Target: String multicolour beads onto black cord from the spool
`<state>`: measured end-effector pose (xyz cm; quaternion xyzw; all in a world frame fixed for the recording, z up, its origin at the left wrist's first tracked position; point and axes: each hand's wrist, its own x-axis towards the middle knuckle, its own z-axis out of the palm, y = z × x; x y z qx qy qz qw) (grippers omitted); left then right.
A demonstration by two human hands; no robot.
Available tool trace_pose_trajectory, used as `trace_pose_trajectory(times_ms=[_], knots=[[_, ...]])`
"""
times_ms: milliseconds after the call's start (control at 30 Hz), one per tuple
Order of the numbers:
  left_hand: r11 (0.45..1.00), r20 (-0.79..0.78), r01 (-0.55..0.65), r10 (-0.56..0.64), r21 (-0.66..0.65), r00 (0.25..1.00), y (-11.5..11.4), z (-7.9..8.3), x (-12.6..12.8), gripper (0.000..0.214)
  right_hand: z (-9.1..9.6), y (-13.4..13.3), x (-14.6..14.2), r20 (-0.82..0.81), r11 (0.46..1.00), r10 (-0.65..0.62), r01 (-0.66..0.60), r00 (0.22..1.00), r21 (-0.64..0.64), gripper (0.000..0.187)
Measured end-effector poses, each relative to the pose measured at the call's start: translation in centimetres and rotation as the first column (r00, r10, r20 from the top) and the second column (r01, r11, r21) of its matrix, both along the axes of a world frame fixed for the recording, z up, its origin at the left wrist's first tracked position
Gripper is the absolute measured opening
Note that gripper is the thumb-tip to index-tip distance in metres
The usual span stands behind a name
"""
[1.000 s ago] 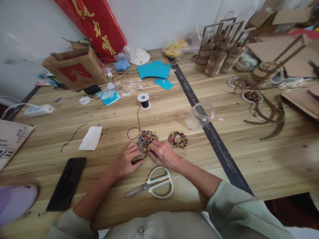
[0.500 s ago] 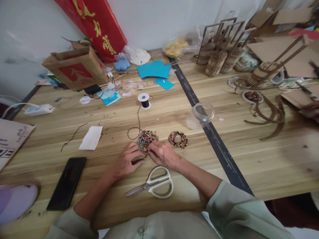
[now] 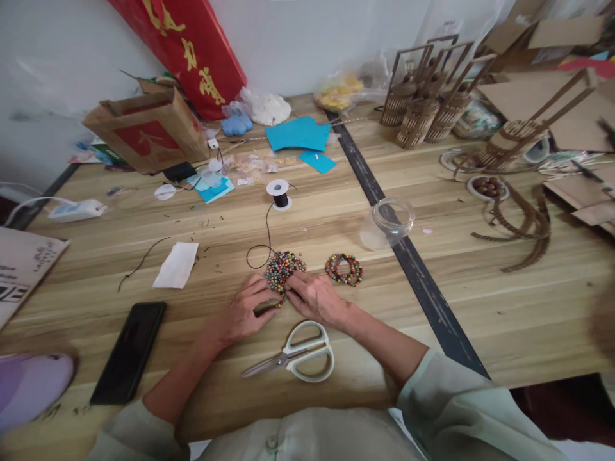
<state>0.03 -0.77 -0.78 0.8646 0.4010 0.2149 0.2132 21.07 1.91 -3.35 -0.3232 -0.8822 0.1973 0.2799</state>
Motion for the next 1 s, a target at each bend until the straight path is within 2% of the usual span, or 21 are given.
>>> trace_pose_trajectory(times_ms=[400, 633, 1000], knots=[[1.0, 0.022, 0.006, -0.005, -0.008, 1.0, -0.07, 0.19, 0.0, 0.012, 0.06, 0.53, 0.28, -0.142, 0.984, 0.031, -0.055, 0.989, -0.169, 0.009], [0.994, 0.2, -0.112, 0.107, 0.011, 0.974, 0.19, 0.02, 0.11, 0.009, 0.32, 0.8, 0.41, -0.199, 0.949, 0.019, -0.081, 0.98, -0.305, 0.01], [0.991, 0.175, -0.124, 0.113, 0.053, 0.978, 0.26, -0.61, 0.34, 0.013, 0.27, 0.77, 0.36, -0.19, 0.94, 0.011, -0.075, 0.982, -0.333, 0.012]])
